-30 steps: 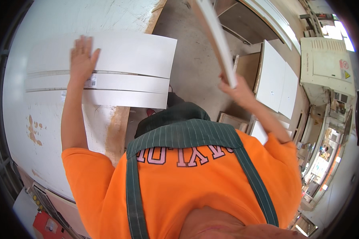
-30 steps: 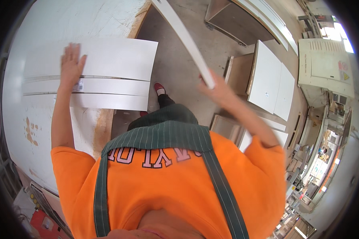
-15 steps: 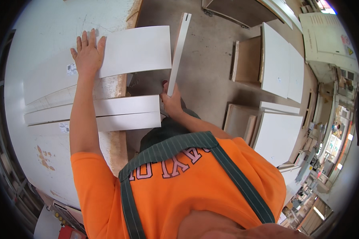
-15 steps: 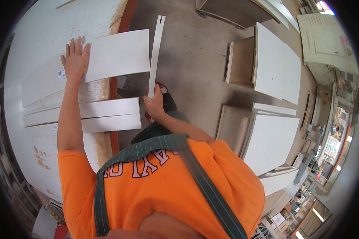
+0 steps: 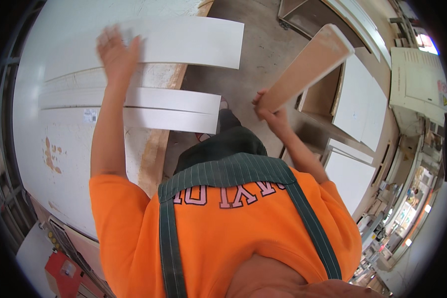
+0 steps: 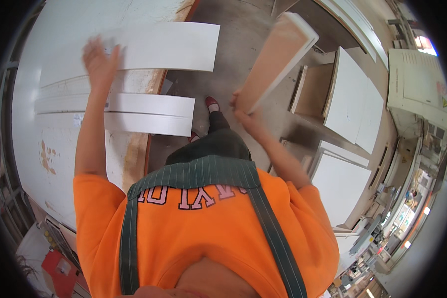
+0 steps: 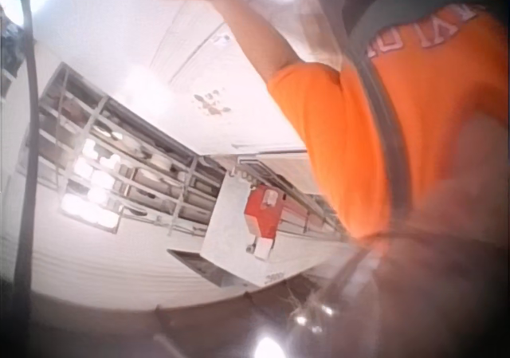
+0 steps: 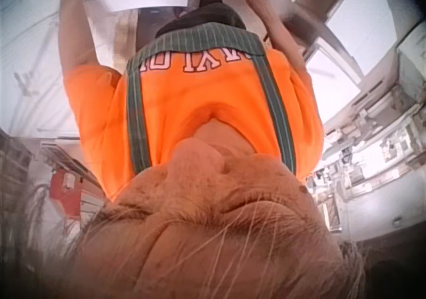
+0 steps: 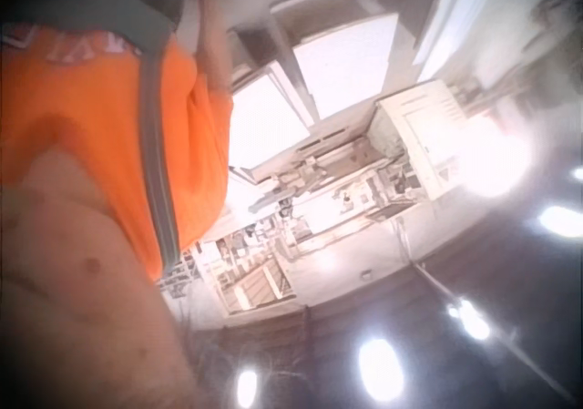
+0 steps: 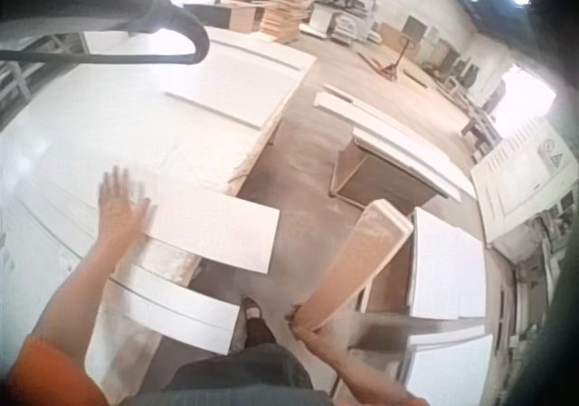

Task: The person repeatedly picks up white rectangular panels from a conveyor and stacks them on a table. They handle the panels one at a time, aligning them before placing them down.

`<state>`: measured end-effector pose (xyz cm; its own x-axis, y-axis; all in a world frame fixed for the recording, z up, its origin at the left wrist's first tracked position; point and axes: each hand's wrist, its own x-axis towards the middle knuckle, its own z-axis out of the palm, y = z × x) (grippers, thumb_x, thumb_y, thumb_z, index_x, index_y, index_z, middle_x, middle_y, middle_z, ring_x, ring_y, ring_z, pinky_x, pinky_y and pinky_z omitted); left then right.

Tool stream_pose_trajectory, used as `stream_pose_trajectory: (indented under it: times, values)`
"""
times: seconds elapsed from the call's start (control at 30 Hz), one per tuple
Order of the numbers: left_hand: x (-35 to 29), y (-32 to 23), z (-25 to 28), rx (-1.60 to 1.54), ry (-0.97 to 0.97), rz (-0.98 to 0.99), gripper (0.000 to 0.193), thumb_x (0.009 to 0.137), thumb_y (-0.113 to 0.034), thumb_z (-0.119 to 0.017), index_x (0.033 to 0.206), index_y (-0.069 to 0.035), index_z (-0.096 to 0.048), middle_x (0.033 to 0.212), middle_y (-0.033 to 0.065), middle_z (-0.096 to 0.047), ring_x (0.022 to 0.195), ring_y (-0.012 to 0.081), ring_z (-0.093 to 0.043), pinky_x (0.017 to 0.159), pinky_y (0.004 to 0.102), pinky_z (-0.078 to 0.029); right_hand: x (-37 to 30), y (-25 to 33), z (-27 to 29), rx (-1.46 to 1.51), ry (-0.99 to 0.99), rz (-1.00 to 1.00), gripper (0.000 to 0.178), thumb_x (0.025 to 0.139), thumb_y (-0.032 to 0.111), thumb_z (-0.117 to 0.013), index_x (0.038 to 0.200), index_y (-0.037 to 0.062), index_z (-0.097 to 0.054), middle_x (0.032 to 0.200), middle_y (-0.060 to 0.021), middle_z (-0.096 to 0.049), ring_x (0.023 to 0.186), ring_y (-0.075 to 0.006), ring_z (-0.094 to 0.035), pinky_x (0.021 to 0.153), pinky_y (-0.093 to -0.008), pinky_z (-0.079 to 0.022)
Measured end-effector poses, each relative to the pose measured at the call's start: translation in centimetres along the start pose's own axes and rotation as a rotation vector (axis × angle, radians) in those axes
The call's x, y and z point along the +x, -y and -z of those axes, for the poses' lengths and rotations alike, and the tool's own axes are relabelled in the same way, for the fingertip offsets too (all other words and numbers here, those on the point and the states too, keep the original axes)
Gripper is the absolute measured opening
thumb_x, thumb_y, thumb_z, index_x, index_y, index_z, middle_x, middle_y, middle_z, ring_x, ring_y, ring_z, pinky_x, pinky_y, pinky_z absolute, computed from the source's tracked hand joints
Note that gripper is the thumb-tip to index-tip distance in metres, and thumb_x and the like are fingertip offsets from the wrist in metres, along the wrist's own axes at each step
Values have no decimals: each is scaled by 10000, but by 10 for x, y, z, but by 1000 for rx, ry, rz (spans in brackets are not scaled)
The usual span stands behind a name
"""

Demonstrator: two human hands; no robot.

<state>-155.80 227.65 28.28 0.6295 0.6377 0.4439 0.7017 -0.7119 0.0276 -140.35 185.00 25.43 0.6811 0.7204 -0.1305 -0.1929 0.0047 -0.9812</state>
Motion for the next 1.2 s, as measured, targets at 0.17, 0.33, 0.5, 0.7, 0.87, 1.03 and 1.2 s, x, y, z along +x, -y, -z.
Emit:
stream_pose_trajectory:
  times: [0.17, 0.33, 0.5, 0.7, 0.87, 1.03, 1.2]
  values:
    - [-90, 46, 41, 167, 145, 552, 897, 884, -597, -476, 1347, 159, -337, 1425, 311, -338, 1369, 429, -247, 1147, 497, -131, -34, 78, 19, -751, 537, -256, 332, 743, 78, -599, 1074, 55, -597, 835, -136, -637, 774, -270, -624, 726, -354, -493]
    - [-106, 46, 38, -14, 55, 459, 906, 894, -643, -404, 1388, 112, -322, 1461, 299, -300, 1380, 448, -224, 1152, 487, -133, -16, 104, -14, -1062, 713, -271, 350, 757, 121, -608, 1103, 64, -595, 910, -186, -649, 830, -371, -621, 752, -417, -490]
    - [-102, 42, 43, 82, 158, 466, 881, 916, -653, -332, 1421, 68, -302, 1485, 291, -261, 1397, 453, -185, 1155, 486, -128, -14, 113, 6, -1262, 689, -335, 371, 766, 133, -605, 1125, 41, -594, 930, -197, -653, 850, -398, -621, 787, -429, -499]
    - [-104, 28, 37, 107, 239, 476, 807, 944, -596, -308, 1460, 21, -248, 1510, 293, -194, 1408, 466, -132, 1159, 488, -103, -33, 247, -18, -1536, 690, -861, 526, 711, 131, -643, 1212, -12, -566, 895, -270, -649, 891, -359, -641, 857, -378, -500]
    - [-89, 30, 44, 125, 309, 286, 693, 970, -507, -310, 1485, -49, -241, 1533, 255, -175, 1428, 421, -115, 1165, 480, -85, -16, 321, -39, -1403, 698, -385, 263, 754, 122, -601, 986, 2, -571, 754, -195, -601, 726, -314, -596, 691, -408, -468]
    - [-65, 10, 24, -144, 188, 93, 625, 987, -424, -322, 1485, -54, -243, 1544, 203, -197, 1439, 359, -140, 1169, 460, -101, -60, 101, 33, -857, 58, -59, 255, 779, 111, -589, 1016, 50, -518, 801, -172, -573, 719, -297, -538, 674, -384, -447]
    - [-63, -14, 6, -20, 229, 135, 642, 990, -443, -313, 1478, -31, -247, 1531, 219, -218, 1426, 382, -168, 1164, 458, -128, -49, -60, -15, -787, -454, -68, 228, 775, 109, -575, 986, 31, -540, 807, -58, -532, 744, -154, -531, 675, -325, -454]
